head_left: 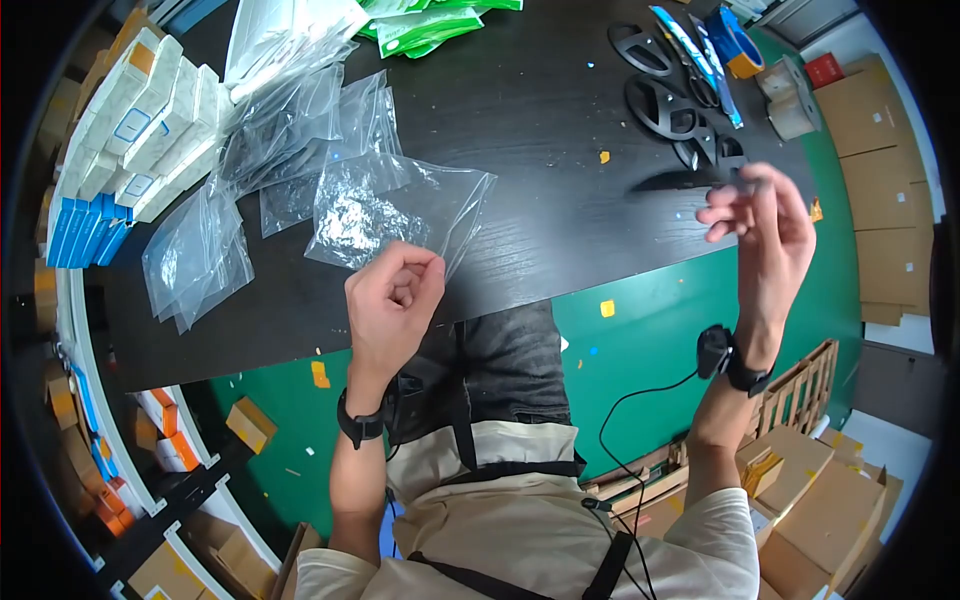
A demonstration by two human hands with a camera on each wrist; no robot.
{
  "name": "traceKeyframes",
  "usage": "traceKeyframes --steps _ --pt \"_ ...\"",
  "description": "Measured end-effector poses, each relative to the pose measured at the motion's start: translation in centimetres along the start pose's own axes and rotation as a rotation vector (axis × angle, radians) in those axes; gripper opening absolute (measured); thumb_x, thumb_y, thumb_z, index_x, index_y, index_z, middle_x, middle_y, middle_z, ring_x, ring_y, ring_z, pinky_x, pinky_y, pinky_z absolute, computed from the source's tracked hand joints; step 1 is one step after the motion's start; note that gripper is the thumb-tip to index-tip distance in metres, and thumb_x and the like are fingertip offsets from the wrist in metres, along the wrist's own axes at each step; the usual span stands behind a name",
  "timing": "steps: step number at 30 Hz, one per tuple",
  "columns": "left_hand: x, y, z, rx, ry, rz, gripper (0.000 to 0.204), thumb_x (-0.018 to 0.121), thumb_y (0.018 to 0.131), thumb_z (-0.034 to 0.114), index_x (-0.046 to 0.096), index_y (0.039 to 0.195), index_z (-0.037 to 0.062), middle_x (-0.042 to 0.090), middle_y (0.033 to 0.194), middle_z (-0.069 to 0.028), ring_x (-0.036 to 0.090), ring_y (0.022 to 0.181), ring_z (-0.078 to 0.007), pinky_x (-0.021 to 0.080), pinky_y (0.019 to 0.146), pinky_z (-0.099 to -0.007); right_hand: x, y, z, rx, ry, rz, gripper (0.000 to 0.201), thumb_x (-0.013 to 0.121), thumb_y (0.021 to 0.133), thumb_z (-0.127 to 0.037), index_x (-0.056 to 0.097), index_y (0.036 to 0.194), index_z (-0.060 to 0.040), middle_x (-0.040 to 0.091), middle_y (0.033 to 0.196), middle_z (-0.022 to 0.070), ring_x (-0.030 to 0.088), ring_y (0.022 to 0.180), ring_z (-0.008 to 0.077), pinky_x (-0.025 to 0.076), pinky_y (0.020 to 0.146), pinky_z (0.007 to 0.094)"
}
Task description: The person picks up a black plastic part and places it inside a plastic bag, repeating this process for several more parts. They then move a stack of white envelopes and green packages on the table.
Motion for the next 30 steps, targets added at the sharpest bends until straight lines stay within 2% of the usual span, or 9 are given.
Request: traceKeyframes --steps 3,5,9,11,16,20,24,27,30 --pt "0.2 0.0 0.2 0.038 0.077 0.019 0.01 0.071 0.088 -0.004 0.063 0.085 -0.0001 0.055 0.06 0.001 0.04 0.049 -0.0002 0.028 0.046 -0.0212 2.5 -2.4 0.3 -0.055 0.035 0.008 0.035 0.048 0.111 -0.024 0.06 0.123 0.0061 0.071 0.094 0.0169 0.075 0.079 0.0252 0.061 0.071 0.0289" --pt "0.2 -0.4 0.7 0.073 0.137 0.026 0.01 0.072 0.088 -0.005 0.064 0.085 0.0 0.054 0.061 0.0002 0.04 0.048 -0.0015 0.028 0.046 -0.022 4.0 -3.9 0.5 -0.236 0.047 -0.123 0.023 0.052 0.108 -0.012 0.061 0.115 0.0079 0.07 0.095 0.0201 0.075 0.083 0.0289 0.062 0.075 0.0333" --pt "0.7 -1.3 2.6 0.236 0.297 0.061 0.01 0.072 0.086 -0.006 0.064 0.085 0.0001 0.054 0.063 -0.0023 0.041 0.046 -0.0054 0.031 0.045 -0.0245 6.2 -5.9 1.7 -0.215 0.057 -0.201 0.01 0.059 0.1 0.003 0.063 0.108 0.0089 0.07 0.097 0.0216 0.076 0.086 0.0299 0.063 0.078 0.0369" --pt "1.1 -2.0 4.0 0.4 0.426 0.117 0.011 0.073 0.085 -0.007 0.065 0.085 0.0001 0.054 0.065 -0.0041 0.042 0.045 -0.0085 0.034 0.044 -0.0264 7.4 -7.2 2.6 -0.059 0.157 -0.191 0.011 0.063 0.095 0.01 0.065 0.106 0.0097 0.072 0.101 0.0227 0.076 0.089 0.0273 0.063 0.079 0.0327" --pt "1.3 -4.0 5.3 0.4 0.45 0.149 0.012 0.074 0.084 -0.008 0.064 0.085 -0.0004 0.055 0.069 -0.0058 0.044 0.046 -0.0125 0.036 0.044 -0.0278 9.1 -9.5 4.3 0.179 0.199 -0.169 0.012 0.066 0.094 0.011 0.066 0.105 0.0092 0.074 0.102 0.0196 0.076 0.09 0.0228 0.063 0.078 0.0291" --pt "0.9 -4.7 4.9 0.324 0.432 0.2 0.012 0.074 0.083 -0.009 0.065 0.085 -0.0012 0.055 0.069 -0.0055 0.045 0.047 -0.0131 0.036 0.043 -0.0268 9.5 -10.7 5.0 0.237 0.221 -0.109 0.012 0.064 0.094 0.012 0.065 0.106 0.0097 0.074 0.097 0.0198 0.076 0.085 0.0254 0.063 0.072 0.0304" --pt "1.0 -5.2 5.4 0.399 0.493 0.147 0.011 0.074 0.083 -0.009 0.067 0.089 -0.002 0.057 0.073 -0.0061 0.05 0.049 -0.0144 0.039 0.044 -0.0278 10.2 -11.4 5.5 0.31 0.305 -0.118 0.012 0.064 0.096 0.01 0.065 0.107 0.0092 0.074 0.1 0.0214 0.076 0.085 0.0265 0.064 0.072 0.0317" --pt "1.3 -6.1 6.1 0.48 0.613 0.074 0.008 0.072 0.086 -0.009 0.069 0.091 -0.0034 0.064 0.081 -0.008 0.061 0.06 -0.0153 0.047 0.05 -0.0275 11.0 -11.9 5.7 0.313 0.333 -0.097 0.012 0.063 0.097 0.007 0.065 0.109 0.0085 0.074 0.101 0.022 0.076 0.086 0.0279 0.064 0.072 0.0325" --pt "0.9 -7.0 6.2 0.457 0.601 0.116 0.009 0.073 0.086 -0.009 0.069 0.093 -0.0034 0.064 0.085 -0.009 0.062 0.062 -0.0178 0.049 0.051 -0.0294 12.1 -12.4 5.6 0.308 0.372 -0.071 0.013 0.062 0.098 0.005 0.064 0.111 0.0078 0.074 0.102 0.0224 0.076 0.086 0.0293 0.065 0.071 0.0332"
Point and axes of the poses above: each hand's wrist, its own y-axis towards the middle knuckle, its own x-axis out of the palm, z = x × y, the point moved 3 cm from there along y, towards the middle knuckle
